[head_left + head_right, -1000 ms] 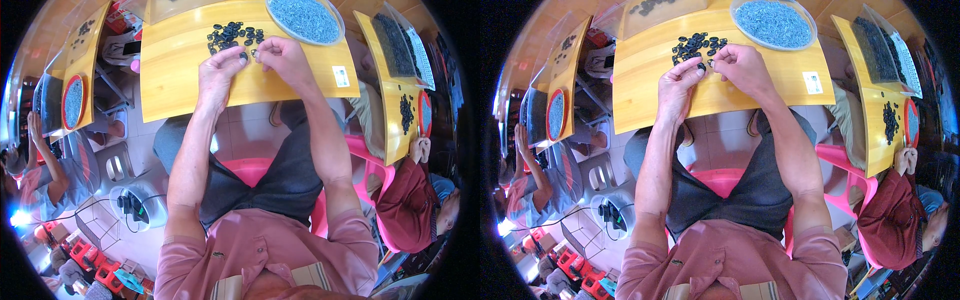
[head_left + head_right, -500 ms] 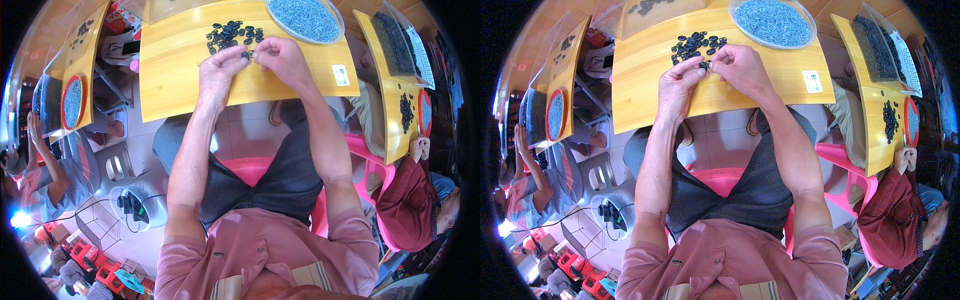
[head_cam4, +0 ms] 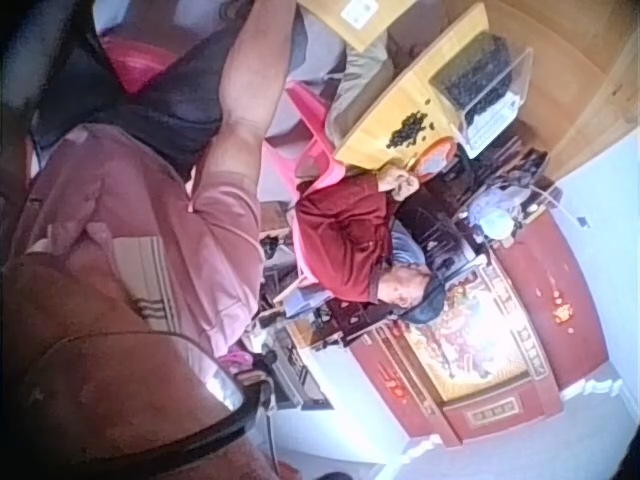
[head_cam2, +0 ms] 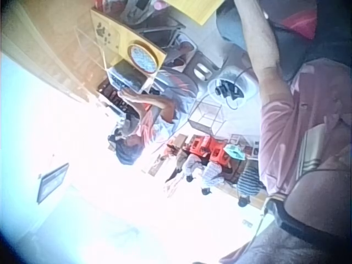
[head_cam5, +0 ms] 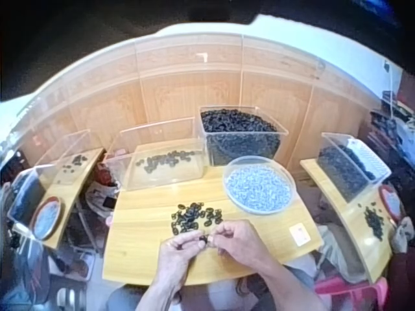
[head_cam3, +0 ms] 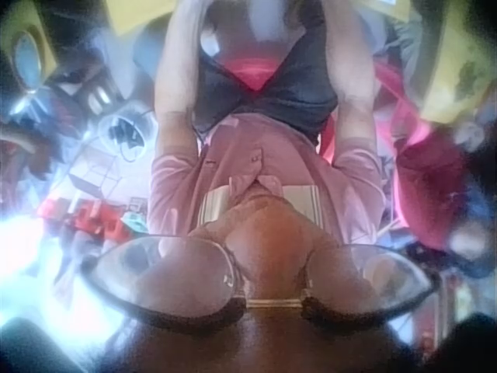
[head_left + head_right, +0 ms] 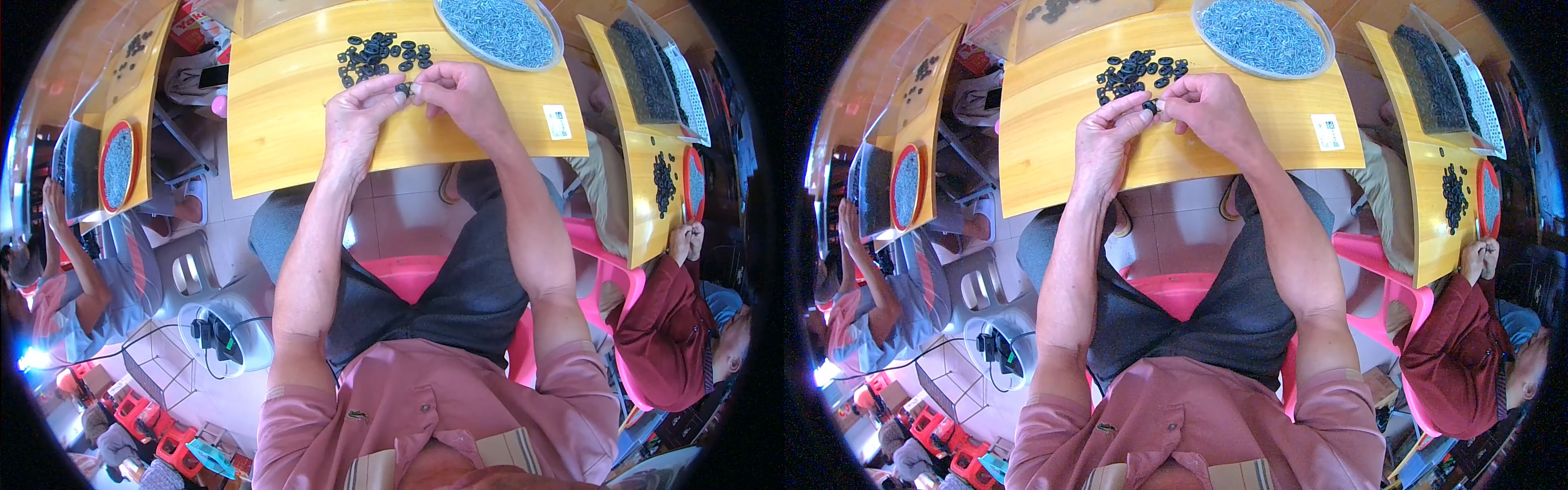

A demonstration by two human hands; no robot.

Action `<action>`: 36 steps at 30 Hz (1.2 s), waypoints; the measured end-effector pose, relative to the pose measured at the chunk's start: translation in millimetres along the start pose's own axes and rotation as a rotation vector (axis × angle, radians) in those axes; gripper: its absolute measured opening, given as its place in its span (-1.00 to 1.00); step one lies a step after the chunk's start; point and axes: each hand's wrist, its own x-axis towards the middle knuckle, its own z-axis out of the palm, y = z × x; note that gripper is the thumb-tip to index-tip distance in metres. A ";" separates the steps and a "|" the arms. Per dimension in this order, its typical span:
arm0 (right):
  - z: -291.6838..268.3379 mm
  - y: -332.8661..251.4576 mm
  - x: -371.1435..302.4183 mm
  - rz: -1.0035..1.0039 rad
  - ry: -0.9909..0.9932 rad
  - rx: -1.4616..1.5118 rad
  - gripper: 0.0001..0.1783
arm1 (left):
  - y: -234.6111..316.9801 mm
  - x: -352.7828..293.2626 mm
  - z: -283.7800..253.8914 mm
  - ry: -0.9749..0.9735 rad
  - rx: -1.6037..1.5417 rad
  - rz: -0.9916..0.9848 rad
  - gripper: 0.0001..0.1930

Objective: The person assembles small parts by picking pins from a dish and inserting them into black plastic components by hand on a table.

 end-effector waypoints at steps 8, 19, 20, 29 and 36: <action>-1.5 -2.2 -0.5 0.010 -0.026 -0.022 -0.79 | -1.4 0.7 -0.3 -0.008 0.032 0.001 -0.69; -6.6 -6.1 0.5 0.088 -0.094 0.045 -0.81 | 2.0 0.9 1.9 -0.065 0.210 0.064 -0.67; -7.9 -6.8 0.4 0.092 -0.109 0.070 -0.80 | 3.2 -0.1 2.8 -0.089 0.302 0.098 -0.68; -10.3 -10.2 -2.2 0.138 -0.193 0.090 -0.78 | -6.8 -3.5 2.3 0.009 0.500 0.336 -0.71; -8.4 1.1 -0.9 0.152 -0.194 0.060 -0.80 | -1.7 -7.3 4.6 -0.047 0.765 0.521 -0.70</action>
